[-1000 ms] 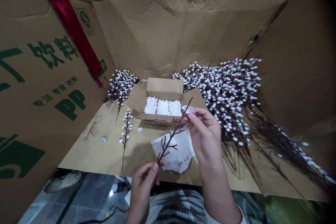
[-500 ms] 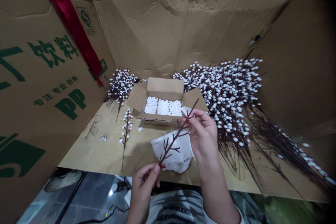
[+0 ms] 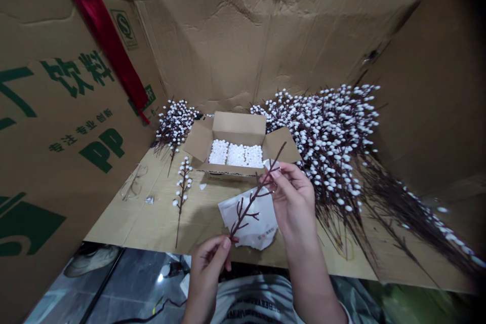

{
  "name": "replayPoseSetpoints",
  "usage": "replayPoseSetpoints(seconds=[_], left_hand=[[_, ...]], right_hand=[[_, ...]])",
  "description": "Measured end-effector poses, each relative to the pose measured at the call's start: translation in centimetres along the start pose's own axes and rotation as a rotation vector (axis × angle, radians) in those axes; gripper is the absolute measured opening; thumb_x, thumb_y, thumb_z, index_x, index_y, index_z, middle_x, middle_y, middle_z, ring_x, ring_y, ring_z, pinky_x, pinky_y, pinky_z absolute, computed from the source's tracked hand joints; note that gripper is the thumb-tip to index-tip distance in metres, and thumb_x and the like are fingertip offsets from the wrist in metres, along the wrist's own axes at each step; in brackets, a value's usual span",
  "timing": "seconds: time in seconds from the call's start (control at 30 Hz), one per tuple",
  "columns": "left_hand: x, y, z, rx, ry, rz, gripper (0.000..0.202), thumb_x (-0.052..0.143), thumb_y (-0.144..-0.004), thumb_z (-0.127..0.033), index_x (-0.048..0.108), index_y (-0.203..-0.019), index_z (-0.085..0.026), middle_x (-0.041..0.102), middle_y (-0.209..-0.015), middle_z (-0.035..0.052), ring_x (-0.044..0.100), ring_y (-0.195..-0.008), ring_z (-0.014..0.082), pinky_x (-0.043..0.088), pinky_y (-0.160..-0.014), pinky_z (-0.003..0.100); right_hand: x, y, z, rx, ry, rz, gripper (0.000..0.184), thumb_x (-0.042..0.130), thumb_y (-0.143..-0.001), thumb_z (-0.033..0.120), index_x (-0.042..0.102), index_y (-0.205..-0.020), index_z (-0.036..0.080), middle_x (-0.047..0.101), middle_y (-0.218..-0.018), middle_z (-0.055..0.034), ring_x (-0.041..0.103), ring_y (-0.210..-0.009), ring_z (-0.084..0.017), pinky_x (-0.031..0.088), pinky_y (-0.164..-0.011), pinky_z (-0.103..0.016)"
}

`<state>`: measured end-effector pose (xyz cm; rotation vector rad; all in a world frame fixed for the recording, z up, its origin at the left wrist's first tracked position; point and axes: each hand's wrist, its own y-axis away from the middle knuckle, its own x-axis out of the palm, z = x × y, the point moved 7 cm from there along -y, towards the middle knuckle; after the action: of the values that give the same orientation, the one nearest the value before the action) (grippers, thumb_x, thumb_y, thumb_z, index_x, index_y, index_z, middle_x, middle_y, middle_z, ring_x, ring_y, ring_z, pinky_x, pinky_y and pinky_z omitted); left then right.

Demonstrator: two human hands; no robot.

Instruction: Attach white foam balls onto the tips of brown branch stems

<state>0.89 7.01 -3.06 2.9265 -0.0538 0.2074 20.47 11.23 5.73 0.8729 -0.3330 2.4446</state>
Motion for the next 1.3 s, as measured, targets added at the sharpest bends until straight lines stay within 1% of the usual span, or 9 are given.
replayPoseSetpoints(seconds=[0.07, 0.17, 0.27, 0.5, 0.63, 0.83, 1.07, 1.23, 1.3], left_hand=[[0.1, 0.1, -0.1, 0.000, -0.011, 0.007, 0.043, 0.070, -0.070, -0.058, 0.078, -0.072, -0.015, 0.047, -0.043, -0.0040, 0.042, -0.044, 0.0093, 0.035, -0.048, 0.021], [0.2, 0.1, -0.1, 0.006, -0.016, 0.010, 0.043, 0.070, -0.070, -0.057, 0.077, -0.070, -0.015, 0.047, -0.043, -0.0040, 0.042, -0.044, 0.0099, 0.038, -0.050, 0.022], [0.2, 0.1, -0.2, 0.002, -0.025, 0.009, 0.042, 0.070, -0.069, -0.056, 0.076, -0.068, -0.015, 0.046, -0.043, -0.0041, 0.042, -0.043, 0.0106, 0.038, -0.048, 0.022], [0.1, 0.1, -0.4, 0.012, -0.020, 0.008, 0.038, 0.070, -0.071, -0.053, 0.076, -0.068, -0.015, 0.045, -0.043, -0.0045, 0.043, -0.043, 0.0113, 0.040, -0.049, 0.023], [0.1, 0.1, -0.4, 0.017, -0.023, 0.001, 0.036, 0.071, -0.071, -0.051, 0.077, -0.069, -0.016, 0.047, -0.042, -0.0042, 0.043, -0.043, 0.0111, 0.042, -0.050, 0.023], [0.1, 0.1, -0.3, 0.010, -0.033, 0.006, 0.036, 0.071, -0.071, -0.051, 0.077, -0.069, -0.016, 0.047, -0.043, -0.0039, 0.045, -0.044, 0.0113, 0.041, -0.049, 0.023], [0.1, 0.3, -0.2, 0.018, -0.032, 0.015, 0.043, 0.070, -0.070, -0.057, 0.077, -0.070, -0.014, 0.049, -0.043, -0.0026, 0.044, -0.044, 0.0117, 0.039, -0.047, 0.023], [-0.1, 0.4, -0.4, 0.018, -0.027, -0.007, 0.042, 0.070, -0.069, -0.057, 0.077, -0.072, -0.015, 0.047, -0.043, -0.0038, 0.044, -0.044, 0.0122, 0.041, -0.049, 0.024], [-0.1, 0.3, -0.4, 0.019, -0.027, -0.010, 0.042, 0.070, -0.069, -0.057, 0.077, -0.073, -0.015, 0.049, -0.043, -0.0033, 0.045, -0.044, 0.0119, 0.041, -0.050, 0.024]], right_hand=[[0.1, -0.2, 0.2, -0.012, -0.008, -0.001, 0.015, 0.081, -0.061, 0.019, 0.072, -0.073, 0.021, 0.070, -0.067, 0.0030, 0.064, -0.057, -0.008, 0.054, -0.059, -0.018], [0.2, -0.3, 0.5, -0.020, -0.010, 0.013, 0.014, 0.080, -0.062, 0.020, 0.072, -0.073, 0.021, 0.070, -0.068, 0.0028, 0.064, -0.057, -0.008, 0.054, -0.060, -0.019], [0.2, -0.1, 0.7, -0.026, -0.003, 0.022, 0.013, 0.079, -0.063, 0.019, 0.072, -0.073, 0.021, 0.069, -0.069, 0.0025, 0.064, -0.057, -0.008, 0.054, -0.060, -0.019], [0.1, 0.0, 0.8, -0.028, 0.004, -0.014, 0.013, 0.078, -0.064, 0.018, 0.071, -0.074, 0.022, 0.068, -0.070, 0.0029, 0.063, -0.058, -0.008, 0.055, -0.060, -0.020], [0.0, -0.1, 0.8, -0.039, 0.022, -0.011, 0.013, 0.077, -0.065, 0.019, 0.070, -0.075, 0.022, 0.068, -0.070, 0.0025, 0.062, -0.059, -0.009, 0.055, -0.061, -0.023], [0.0, 0.1, 0.9, -0.013, 0.004, -0.011, 0.015, 0.079, -0.062, 0.019, 0.071, -0.075, 0.021, 0.068, -0.069, 0.0031, 0.063, -0.058, -0.008, 0.054, -0.061, -0.020], [-0.4, -0.2, 0.3, -0.016, 0.009, -0.047, 0.017, 0.080, -0.060, 0.019, 0.070, -0.073, 0.021, 0.067, -0.067, 0.0031, 0.062, -0.056, -0.008, 0.055, -0.058, -0.021], [-0.1, 0.5, -0.1, 0.020, 0.026, -0.030, 0.017, 0.081, -0.059, 0.020, 0.069, -0.071, 0.020, 0.068, -0.065, 0.0022, 0.063, -0.056, -0.010, 0.054, -0.056, -0.020], [-0.1, 0.9, -0.2, 0.035, 0.032, -0.025, 0.016, 0.082, -0.059, 0.020, 0.069, -0.069, 0.020, 0.068, -0.065, 0.0020, 0.063, -0.056, -0.010, 0.053, -0.055, -0.020]])
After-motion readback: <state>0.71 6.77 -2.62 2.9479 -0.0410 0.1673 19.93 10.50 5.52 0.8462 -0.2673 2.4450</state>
